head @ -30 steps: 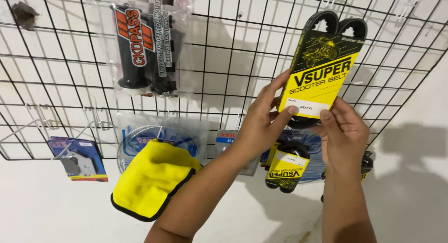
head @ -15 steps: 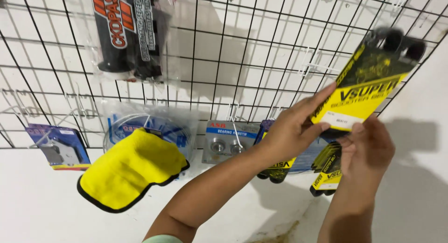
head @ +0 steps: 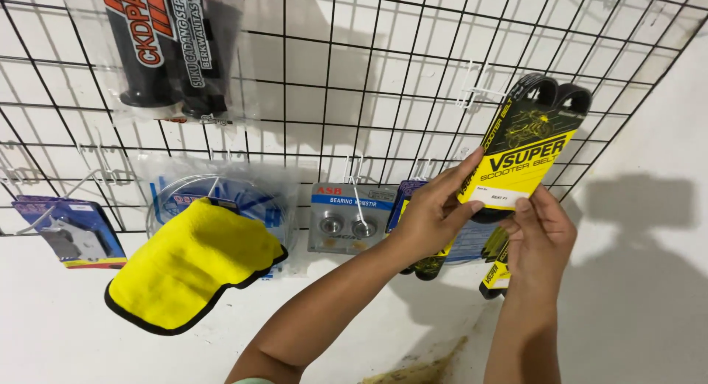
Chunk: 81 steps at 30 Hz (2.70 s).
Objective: Wiping scooter drive belts with a yellow cloth and hanging them on a wire display rack.
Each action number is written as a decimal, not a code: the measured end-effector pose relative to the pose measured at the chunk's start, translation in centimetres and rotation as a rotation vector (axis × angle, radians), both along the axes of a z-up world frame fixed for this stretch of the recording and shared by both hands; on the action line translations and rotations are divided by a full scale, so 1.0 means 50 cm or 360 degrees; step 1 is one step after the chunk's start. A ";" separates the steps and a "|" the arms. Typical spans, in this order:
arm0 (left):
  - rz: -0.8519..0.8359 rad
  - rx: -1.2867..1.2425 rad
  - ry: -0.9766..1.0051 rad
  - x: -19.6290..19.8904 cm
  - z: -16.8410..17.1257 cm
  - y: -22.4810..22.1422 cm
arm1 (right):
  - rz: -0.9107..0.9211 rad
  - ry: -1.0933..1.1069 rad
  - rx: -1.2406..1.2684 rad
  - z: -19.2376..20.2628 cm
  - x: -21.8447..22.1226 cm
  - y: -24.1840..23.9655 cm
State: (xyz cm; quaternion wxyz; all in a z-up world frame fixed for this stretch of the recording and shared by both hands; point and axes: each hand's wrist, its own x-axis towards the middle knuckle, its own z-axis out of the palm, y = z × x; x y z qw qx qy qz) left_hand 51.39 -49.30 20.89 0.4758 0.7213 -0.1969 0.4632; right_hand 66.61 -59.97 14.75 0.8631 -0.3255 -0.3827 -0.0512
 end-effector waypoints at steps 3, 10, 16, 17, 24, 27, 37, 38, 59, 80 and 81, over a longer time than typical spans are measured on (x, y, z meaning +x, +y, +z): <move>0.0257 0.0305 0.0056 -0.022 0.045 -0.007 | 0.0078 -0.0040 0.0008 0.062 -0.034 -0.030; 0.0295 0.0425 -0.0022 0.001 0.211 -0.001 | -0.0354 -0.0342 -0.0159 0.279 -0.060 -0.066; 0.0078 0.0301 -0.0051 0.039 0.289 0.007 | -0.0206 -0.0620 -0.0043 0.347 -0.025 -0.056; 0.0112 0.0313 -0.0075 0.047 0.293 0.009 | -0.0183 -0.0569 -0.0025 0.351 -0.017 -0.054; 0.0120 0.0335 -0.0129 0.071 0.317 -0.002 | -0.0181 -0.0480 -0.0018 0.371 -0.006 -0.066; 0.0088 0.0320 -0.0120 0.080 0.321 -0.005 | -0.0123 -0.0402 -0.0021 0.374 0.003 -0.067; 0.0148 0.0312 -0.0111 0.102 0.316 0.013 | -0.0160 -0.0419 -0.0071 0.376 0.019 -0.057; 0.0188 0.0319 -0.0111 0.102 0.317 0.015 | -0.0219 -0.0434 -0.0094 0.377 0.021 -0.053; 0.0206 0.0207 -0.0066 0.139 0.304 0.091 | 0.0024 -0.0262 -0.0145 0.371 0.073 0.037; 0.0152 0.0187 -0.0026 0.157 0.310 0.131 | 0.0119 -0.0281 -0.0042 0.349 0.170 0.124; 0.0142 0.0121 0.0018 0.150 0.310 0.128 | 0.0064 -0.0287 0.0020 0.342 0.193 0.141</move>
